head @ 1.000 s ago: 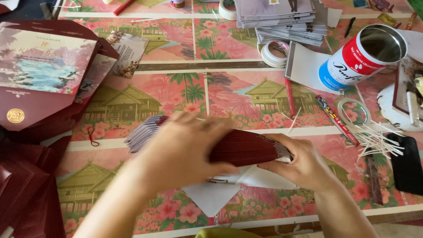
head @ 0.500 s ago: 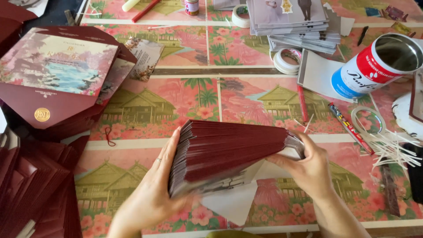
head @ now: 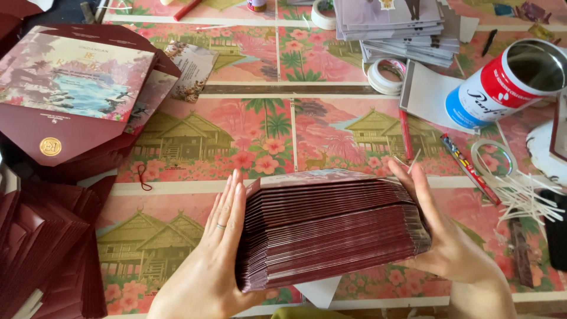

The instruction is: The person assembles a stack of maroon invitations by inserting white inner cards into the envelopes. They align the stack, insert the cards, and then use a white zip tie to secure the bundle together.

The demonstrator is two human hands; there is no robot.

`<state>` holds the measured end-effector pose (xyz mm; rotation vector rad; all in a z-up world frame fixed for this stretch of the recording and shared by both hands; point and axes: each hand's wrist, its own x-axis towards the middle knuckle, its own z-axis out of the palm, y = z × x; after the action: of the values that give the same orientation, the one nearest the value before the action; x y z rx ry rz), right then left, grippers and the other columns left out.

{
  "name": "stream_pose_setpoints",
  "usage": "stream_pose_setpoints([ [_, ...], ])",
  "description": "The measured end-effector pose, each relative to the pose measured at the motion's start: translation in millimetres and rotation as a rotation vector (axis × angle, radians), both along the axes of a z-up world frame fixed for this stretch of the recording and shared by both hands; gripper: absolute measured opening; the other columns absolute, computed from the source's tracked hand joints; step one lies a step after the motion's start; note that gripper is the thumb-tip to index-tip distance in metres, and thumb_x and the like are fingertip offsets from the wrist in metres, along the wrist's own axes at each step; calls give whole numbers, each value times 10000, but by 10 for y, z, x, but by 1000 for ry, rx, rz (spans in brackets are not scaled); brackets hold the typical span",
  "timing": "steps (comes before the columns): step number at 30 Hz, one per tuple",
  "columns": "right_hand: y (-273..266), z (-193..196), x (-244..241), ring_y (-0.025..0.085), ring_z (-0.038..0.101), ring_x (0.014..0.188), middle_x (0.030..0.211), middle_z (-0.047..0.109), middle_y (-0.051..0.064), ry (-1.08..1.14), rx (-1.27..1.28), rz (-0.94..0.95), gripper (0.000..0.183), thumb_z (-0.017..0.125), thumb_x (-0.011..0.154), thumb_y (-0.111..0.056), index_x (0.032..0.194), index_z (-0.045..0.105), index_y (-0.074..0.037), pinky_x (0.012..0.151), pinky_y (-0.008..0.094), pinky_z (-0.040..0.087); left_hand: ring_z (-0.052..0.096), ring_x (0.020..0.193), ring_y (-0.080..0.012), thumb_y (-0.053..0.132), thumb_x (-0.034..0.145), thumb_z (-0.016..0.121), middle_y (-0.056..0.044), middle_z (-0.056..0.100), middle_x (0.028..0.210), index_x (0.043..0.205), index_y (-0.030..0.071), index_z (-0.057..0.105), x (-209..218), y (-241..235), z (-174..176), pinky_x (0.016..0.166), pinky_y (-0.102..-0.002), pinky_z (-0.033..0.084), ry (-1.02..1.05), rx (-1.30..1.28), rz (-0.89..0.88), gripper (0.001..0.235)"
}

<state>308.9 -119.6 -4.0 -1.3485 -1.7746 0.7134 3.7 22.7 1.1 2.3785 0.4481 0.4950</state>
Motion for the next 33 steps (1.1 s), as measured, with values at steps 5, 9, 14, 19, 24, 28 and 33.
stream_pose_setpoints([
  [5, 166, -113, -136, 193, 550, 1209, 1334, 563, 142, 128, -81, -548, 746, 772, 613, -82, 1303, 500, -8, 1053, 307, 408, 345, 1328, -393, 163, 687, 773, -217, 270, 1534, 1468, 19, -69, 144, 106, -15, 1037, -456, 286, -53, -150, 140, 1158],
  [9, 100, -286, -78, 77, 641, 865, 1014, 713, 44, -180, 142, -632, 451, 811, 684, -176, 1085, 649, -51, 808, 219, 485, 530, 968, -232, 258, 729, 730, -72, 659, 978, 1323, 141, 517, 204, 206, -92, 827, -334, 450, -68, -78, 324, 641],
  [14, -43, -37, 46, 230, 564, 1080, 1168, 572, 128, -91, 96, -381, 676, 680, 680, -370, 1230, 507, -18, 946, 334, 424, 382, 1367, -299, 187, 735, 745, -144, 352, 1510, 1420, 48, 290, 136, 62, 184, 1083, -400, 290, -109, -52, 219, 834],
  [19, 98, 26, 15, 268, 284, 1411, 1529, 247, 221, 94, -95, -148, 1015, 701, 689, -148, 1479, 72, -54, 1137, 400, 217, 11, 1478, -327, 234, 671, 846, -222, 7, 1578, 1476, 7, 3, 201, 127, -1, 1149, -447, 99, -52, -107, 106, 1188],
  [24, 125, -238, 97, 258, 391, 1352, 1451, 402, 184, 17, -41, -316, 958, 767, 593, -105, 1423, 300, 0, 1158, 410, 269, 74, 1461, -319, 422, 751, 707, -195, 77, 1575, 1486, 55, 31, 267, 314, -143, 1143, -437, 114, -24, -227, 91, 1063],
  [28, 44, -318, 83, 130, 651, 860, 1016, 702, 95, -196, 105, -646, 534, 810, 674, -152, 1154, 632, -3, 781, 235, 516, 514, 959, -266, 253, 844, 661, -92, 557, 1043, 1212, 49, 510, 364, 266, -83, 842, -361, 402, -225, 1, 314, 446],
  [33, 150, -209, 149, 185, 697, 886, 1065, 679, 128, 134, -92, -467, 680, 811, 590, -71, 1201, 526, 9, 798, 284, 569, 502, 1043, -273, 412, 788, 672, -137, 476, 1125, 1235, 25, 418, 300, 205, -31, 901, -389, 402, -146, -54, 319, 645],
])
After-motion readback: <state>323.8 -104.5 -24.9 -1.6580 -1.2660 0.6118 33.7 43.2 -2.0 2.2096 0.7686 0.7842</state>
